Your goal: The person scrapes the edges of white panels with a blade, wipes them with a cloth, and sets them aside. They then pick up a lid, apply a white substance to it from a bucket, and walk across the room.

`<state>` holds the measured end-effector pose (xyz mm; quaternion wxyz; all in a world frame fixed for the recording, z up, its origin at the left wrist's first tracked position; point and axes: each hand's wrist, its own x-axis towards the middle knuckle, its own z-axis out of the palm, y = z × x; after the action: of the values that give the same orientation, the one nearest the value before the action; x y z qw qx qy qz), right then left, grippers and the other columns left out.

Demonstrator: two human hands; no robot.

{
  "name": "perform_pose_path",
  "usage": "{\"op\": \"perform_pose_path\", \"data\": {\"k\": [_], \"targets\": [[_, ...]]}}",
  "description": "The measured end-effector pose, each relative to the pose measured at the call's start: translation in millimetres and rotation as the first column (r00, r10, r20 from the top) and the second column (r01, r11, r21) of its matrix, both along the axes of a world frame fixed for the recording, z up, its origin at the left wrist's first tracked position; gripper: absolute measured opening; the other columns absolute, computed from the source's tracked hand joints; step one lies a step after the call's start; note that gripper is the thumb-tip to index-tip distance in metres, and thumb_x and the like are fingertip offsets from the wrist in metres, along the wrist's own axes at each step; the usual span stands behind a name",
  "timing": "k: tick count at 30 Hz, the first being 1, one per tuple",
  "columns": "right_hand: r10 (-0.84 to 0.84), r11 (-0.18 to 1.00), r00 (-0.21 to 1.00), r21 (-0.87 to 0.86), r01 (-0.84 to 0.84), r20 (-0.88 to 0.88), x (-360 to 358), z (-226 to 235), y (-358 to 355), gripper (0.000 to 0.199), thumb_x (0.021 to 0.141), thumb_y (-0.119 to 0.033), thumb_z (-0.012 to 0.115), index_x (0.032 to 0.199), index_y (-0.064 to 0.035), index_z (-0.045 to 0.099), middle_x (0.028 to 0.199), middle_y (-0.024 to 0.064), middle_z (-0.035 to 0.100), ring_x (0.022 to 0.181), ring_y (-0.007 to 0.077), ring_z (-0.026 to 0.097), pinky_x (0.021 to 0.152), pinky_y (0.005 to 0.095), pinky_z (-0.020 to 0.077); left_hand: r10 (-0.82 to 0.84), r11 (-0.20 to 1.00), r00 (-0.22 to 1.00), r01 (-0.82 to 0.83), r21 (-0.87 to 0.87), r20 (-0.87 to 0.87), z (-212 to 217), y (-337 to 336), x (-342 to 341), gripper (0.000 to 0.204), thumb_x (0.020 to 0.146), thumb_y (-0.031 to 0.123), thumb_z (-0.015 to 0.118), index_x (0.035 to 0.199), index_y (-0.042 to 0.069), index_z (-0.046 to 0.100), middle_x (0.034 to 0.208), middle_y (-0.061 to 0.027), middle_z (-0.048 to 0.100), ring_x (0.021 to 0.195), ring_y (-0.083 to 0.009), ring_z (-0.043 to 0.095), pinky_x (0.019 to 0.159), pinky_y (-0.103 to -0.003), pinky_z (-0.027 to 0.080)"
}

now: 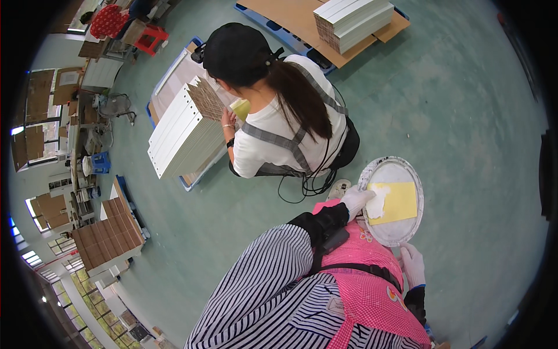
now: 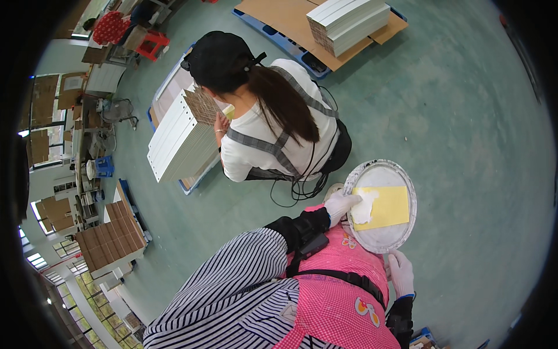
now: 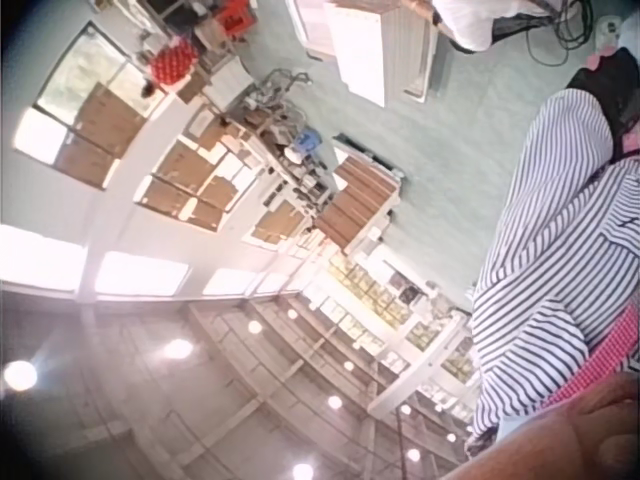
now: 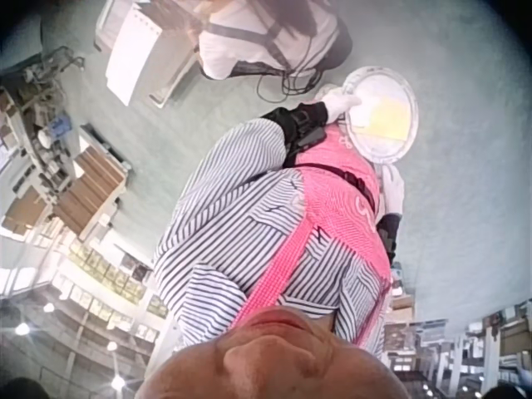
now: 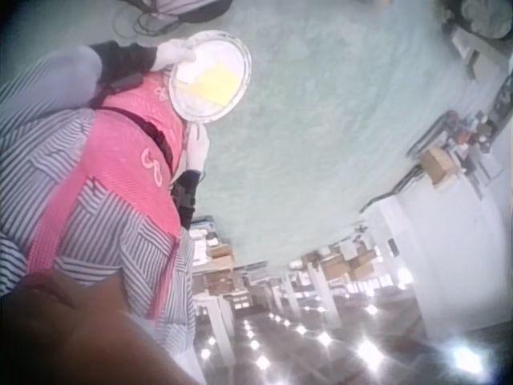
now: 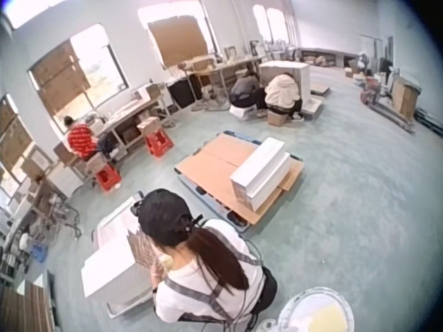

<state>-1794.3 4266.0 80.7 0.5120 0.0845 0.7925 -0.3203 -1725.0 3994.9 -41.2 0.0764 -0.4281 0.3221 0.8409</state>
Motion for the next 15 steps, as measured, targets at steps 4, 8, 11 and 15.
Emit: {"op": "perform_pose_path", "data": {"k": [4,8,11,15], "targets": [[-0.004,1.000,1.000,-0.029,0.004,-0.004,6.6,-2.0,-4.3,0.035,0.098,-0.016,0.050,0.129,-0.0018,0.060,0.078,0.0056,0.063,0.056,0.0105,0.056,0.049,0.0260,0.0468,-0.009,1.000,1.000,0.009,0.018,-0.002,16.8,-13.7,2.6,0.033,0.087,0.011,0.065,0.116,-0.005,0.063,0.103,-0.0116,0.070,0.088,-0.0191,0.069,0.077,-0.031,0.056],[-0.027,0.999,1.000,-0.023,0.027,0.012,12.4,-1.4,-8.8,0.035,0.098,-0.017,0.050,0.129,-0.0016,0.060,0.080,0.0066,0.064,0.057,0.0113,0.058,0.050,0.0266,0.0491,-0.096,0.995,0.994,0.098,-0.030,0.057,35.8,-28.3,3.5,0.033,0.088,0.010,0.064,0.117,-0.005,0.063,0.104,-0.0117,0.070,0.088,-0.0189,0.069,0.077,-0.032,0.056],[-0.042,0.999,0.999,-0.018,0.042,0.020,13.3,-5.1,-9.7,0.036,0.098,-0.017,0.050,0.129,-0.0010,0.059,0.080,0.0068,0.065,0.057,0.0117,0.059,0.051,0.0269,0.0503,-0.046,0.999,0.999,0.046,-0.020,0.009,19.7,-28.2,8.8,0.033,0.088,0.011,0.064,0.117,-0.005,0.063,0.104,-0.0119,0.070,0.088,-0.0188,0.069,0.078,-0.031,0.056],[-0.062,0.998,0.998,-0.019,0.062,0.022,11.7,-11.3,-8.5,0.036,0.099,-0.018,0.050,0.129,0.0003,0.058,0.083,0.0088,0.067,0.056,0.0128,0.059,0.051,0.0271,0.0505,-0.066,0.998,0.997,0.066,-0.022,0.028,10.1,-28.2,6.3,0.034,0.088,0.012,0.065,0.117,-0.005,0.062,0.103,-0.0122,0.070,0.087,-0.0189,0.069,0.075,-0.031,0.057]]}}
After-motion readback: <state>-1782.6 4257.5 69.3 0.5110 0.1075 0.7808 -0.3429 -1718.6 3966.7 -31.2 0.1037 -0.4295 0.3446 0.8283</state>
